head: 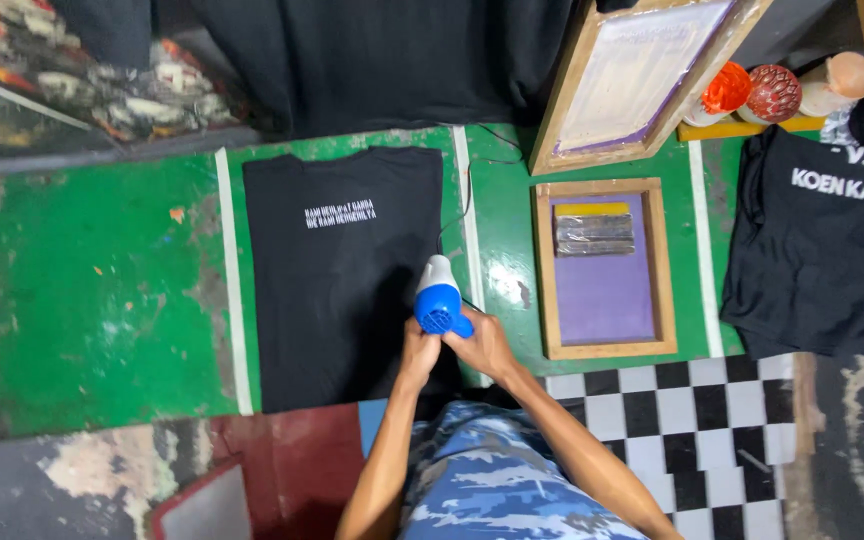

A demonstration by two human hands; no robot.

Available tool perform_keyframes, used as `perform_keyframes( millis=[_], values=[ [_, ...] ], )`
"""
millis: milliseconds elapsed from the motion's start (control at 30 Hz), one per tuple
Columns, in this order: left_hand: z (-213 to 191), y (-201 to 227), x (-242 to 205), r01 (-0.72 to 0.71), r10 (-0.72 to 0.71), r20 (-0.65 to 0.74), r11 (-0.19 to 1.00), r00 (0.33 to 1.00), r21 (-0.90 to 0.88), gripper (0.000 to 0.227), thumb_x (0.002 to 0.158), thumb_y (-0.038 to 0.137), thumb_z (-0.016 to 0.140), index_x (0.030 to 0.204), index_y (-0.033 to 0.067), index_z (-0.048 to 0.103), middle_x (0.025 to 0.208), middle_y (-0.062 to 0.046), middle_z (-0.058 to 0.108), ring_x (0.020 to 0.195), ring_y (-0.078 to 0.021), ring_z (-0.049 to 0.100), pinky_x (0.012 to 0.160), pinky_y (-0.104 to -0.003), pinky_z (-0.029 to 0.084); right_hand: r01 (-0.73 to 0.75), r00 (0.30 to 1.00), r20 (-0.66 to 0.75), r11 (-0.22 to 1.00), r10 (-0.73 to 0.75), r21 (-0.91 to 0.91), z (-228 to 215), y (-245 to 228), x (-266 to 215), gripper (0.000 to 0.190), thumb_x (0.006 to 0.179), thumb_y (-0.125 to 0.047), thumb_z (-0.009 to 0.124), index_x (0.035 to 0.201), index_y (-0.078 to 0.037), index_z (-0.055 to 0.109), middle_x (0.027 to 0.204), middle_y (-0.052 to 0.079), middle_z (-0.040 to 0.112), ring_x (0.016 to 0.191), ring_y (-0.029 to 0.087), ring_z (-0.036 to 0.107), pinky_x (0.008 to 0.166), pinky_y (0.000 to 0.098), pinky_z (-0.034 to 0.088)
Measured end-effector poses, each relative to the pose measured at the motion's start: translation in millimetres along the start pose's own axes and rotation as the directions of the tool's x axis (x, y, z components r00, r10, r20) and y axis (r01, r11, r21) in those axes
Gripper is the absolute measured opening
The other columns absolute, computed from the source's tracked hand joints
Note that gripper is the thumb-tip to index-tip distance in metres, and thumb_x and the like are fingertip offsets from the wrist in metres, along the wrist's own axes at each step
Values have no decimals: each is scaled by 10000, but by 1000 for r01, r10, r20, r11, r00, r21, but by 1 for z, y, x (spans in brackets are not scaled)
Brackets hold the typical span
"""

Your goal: The person uses a blue hairdryer to dry a black t-shirt that is laid flat on a green table. The person holds the hairdryer in their right hand and moves it over the printed text on the shirt while using their left hand to hold the fabric in place.

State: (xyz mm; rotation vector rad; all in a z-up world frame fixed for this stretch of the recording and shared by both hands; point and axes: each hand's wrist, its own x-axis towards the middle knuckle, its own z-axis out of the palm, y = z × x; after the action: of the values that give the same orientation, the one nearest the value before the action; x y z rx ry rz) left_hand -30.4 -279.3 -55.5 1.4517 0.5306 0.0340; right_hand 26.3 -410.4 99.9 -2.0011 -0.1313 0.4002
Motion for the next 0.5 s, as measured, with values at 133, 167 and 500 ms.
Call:
perform_keyframes(
  millis=[133, 167, 500],
  values=[
    [-1, 34, -38, -44, 41, -58, 998, 997, -45, 265, 860, 27, 517, 866, 19, 782, 789, -84, 689, 824, -195, 593, 852, -460, 526, 6, 998, 55, 999, -8, 36, 6, 3, -23, 204, 718, -213, 754, 639, -154, 576, 496, 16, 495, 528, 146, 497, 483, 318, 403],
    [-2, 34, -46, -47, 43, -73, 997, 996, -54, 266, 872, 17, 522, 872, 28, 788, 796, -79, 694, 824, -191, 596, 859, -457, 528, 13, 998, 56, 999, -15, 40, 8, 4, -29, 214, 713, -210, 753, 630, -143, 568, 485, 32, 480, 513, 153, 483, 475, 324, 393],
    [-5, 52, -94, -25, 13, -153, 997, 988, -77, 202, 979, 70, 600, 989, 32, 798, 911, -112, 758, 911, -176, 645, 922, -452, 540, -12, 997, 72, 985, 0, 171, 21, 12, -67, 203, 738, -171, 739, 629, -126, 573, 499, -18, 460, 530, 120, 439, 467, 300, 378]
  ],
)
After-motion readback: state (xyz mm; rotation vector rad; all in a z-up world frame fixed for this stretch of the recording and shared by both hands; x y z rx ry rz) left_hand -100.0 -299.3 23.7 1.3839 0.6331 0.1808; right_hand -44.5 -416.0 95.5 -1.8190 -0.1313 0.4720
